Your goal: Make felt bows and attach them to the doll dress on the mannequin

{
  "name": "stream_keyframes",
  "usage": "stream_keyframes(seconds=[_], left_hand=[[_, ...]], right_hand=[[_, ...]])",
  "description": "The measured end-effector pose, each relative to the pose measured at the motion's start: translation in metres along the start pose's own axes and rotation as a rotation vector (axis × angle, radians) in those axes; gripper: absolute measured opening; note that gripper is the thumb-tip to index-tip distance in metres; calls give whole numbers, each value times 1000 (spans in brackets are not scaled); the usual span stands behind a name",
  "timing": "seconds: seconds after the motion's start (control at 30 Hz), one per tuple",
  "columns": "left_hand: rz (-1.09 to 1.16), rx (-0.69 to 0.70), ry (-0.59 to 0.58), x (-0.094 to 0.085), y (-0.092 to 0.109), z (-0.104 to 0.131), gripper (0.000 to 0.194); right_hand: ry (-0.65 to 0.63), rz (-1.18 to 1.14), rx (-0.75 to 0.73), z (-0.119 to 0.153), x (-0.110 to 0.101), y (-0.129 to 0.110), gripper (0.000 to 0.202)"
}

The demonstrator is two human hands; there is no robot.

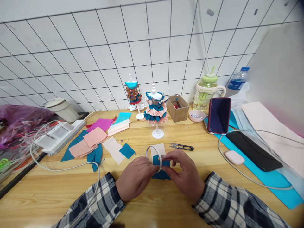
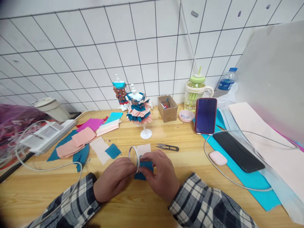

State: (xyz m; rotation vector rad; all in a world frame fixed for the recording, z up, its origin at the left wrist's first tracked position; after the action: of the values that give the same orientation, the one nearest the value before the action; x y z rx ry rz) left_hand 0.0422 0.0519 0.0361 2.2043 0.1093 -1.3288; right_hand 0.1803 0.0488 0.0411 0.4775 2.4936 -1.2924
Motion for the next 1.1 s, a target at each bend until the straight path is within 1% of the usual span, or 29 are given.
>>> stream_keyframes(seconds=[0.1, 0.17, 0.27, 0.33, 0.4, 0.53, 0.57, 0.8, 0.93, 1.0, 1.1], left_hand=[[-79, 17, -30, 2, -3, -1, 32], [-128, 23, -47, 2, -4, -2, 29], [-187, 60, -59, 2, 1, -3, 28], [-200, 74, -71, 3, 5, -2, 30], [-204, 63, -71, 5, 7, -1, 30], [-270, 53, 22, 2, 13, 1, 18], [-288, 58, 31, 2, 14, 1, 16], [-329, 42, -30, 2, 14, -3, 21], [-277, 26, -48, 5, 11, 0, 21], [-243, 26, -76, 9, 10, 2, 17], [-244, 29, -62, 9, 8, 4, 15]], right_hand=[[-41, -63, 0, 0, 3, 1, 29], [-71, -111, 52, 0, 7, 4, 33], [-131, -207, 160, 4, 16, 5, 36], [-153, -232, 191, 7, 20, 3, 36], [-155, -214, 183, 10, 21, 0, 34], [-166, -201, 157, 13, 22, -2, 31], [-166, -202, 162, 13, 22, -1, 29], [-177, -259, 199, 13, 21, 4, 24], [-173, -174, 188, 8, 19, 3, 13], [-172, -134, 165, 7, 18, 2, 10], [-168, -142, 151, 8, 18, 1, 11]])
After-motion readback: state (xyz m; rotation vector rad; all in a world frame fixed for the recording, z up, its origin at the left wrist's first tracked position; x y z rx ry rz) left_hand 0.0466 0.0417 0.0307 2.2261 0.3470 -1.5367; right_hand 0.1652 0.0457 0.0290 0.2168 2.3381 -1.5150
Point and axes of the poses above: each hand's wrist, its own z-axis away from the middle knuckle, its own x-axis out of the palm, y = z × x, the point moved 8 cm from there along -z, towards the middle knuckle, and after that the axes turned 1 degree about z, right-handed, at the moved point
